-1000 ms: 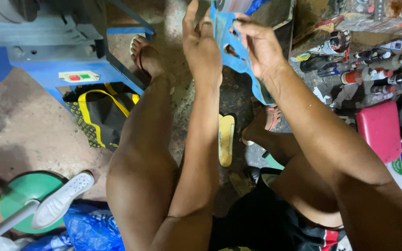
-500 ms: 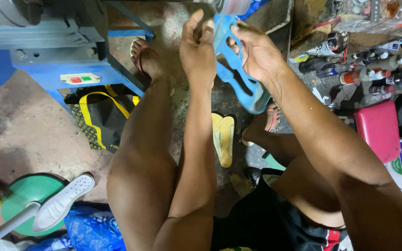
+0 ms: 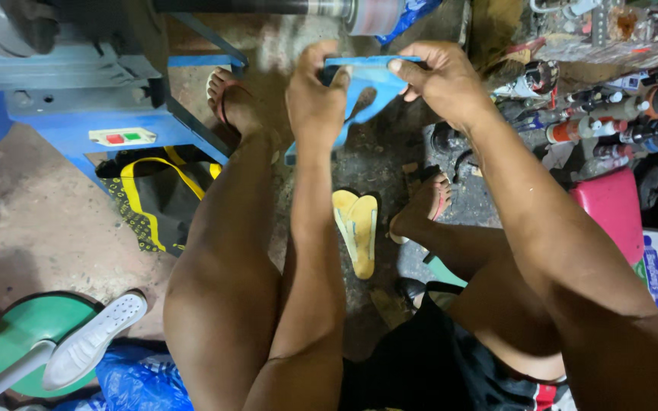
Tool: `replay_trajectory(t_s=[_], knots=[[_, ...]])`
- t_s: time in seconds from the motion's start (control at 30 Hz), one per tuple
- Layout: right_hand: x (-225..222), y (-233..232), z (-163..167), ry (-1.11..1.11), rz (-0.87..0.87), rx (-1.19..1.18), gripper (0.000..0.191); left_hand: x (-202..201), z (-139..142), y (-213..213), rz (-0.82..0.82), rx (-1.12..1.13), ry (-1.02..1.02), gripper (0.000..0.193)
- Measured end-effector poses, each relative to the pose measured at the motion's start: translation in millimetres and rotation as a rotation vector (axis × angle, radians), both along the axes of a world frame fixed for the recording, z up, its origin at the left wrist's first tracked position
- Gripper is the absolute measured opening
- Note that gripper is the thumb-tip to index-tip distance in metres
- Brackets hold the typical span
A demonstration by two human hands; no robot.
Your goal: The person holds a blue plastic part against a rotating grinding wheel to smooth its edges. They repeatedly reposition the part to grind different edges and surfaces, then briefly inspect it before continuing the grinding process.
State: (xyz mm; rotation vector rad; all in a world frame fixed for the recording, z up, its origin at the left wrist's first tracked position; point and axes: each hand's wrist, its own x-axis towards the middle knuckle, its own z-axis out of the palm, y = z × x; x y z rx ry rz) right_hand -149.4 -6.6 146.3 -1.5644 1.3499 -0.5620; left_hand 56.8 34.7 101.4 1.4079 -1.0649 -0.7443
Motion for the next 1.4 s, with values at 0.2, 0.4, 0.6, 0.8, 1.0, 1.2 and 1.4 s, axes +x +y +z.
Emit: replay_trajectory(t_s=[0.2,0.4,0.6,0.8,1.0,1.2,1.4], knots=[[2.3,1.0,-5.0,-0.368,-0.413,0.226,0.015,-16.1,41.5,15.1,-0.054,0.655,-0.009,0.036],[12.8,6.8,2.4,-0.551,-0.445,0.274,0.018,-43.5,-1.6,5.7,-0.229,0.550,0.735,0.045],[9.7,9.7,3.3,-0.517,-0.341,0.358,0.021,-59.8,-56.7,-16.0,-0.155,0.144,1.102,0.026],[10.3,-0.7,4.0,-0.670,-0.300,0.413,0.022,-55.9,-49.8,-35.9,-0.121,0.060,1.274,0.023],[17.9,-10.7,10.2,-0.736,-0.277,0.390,0.021,-52.0,-30.2,-45.7,-0.041,0.038,1.360,0.026],[23.4,-11.1,17.4,-0.781,-0.251,0.383,0.019,-46.2,-16.4,-43.9,-0.064,-0.033,1.361,0.028],[22.3,-3.0,18.7,-0.804,-0.234,0.388,0.019,-43.8,-8.2,-31.6,-0.067,-0.019,1.334,0.026]])
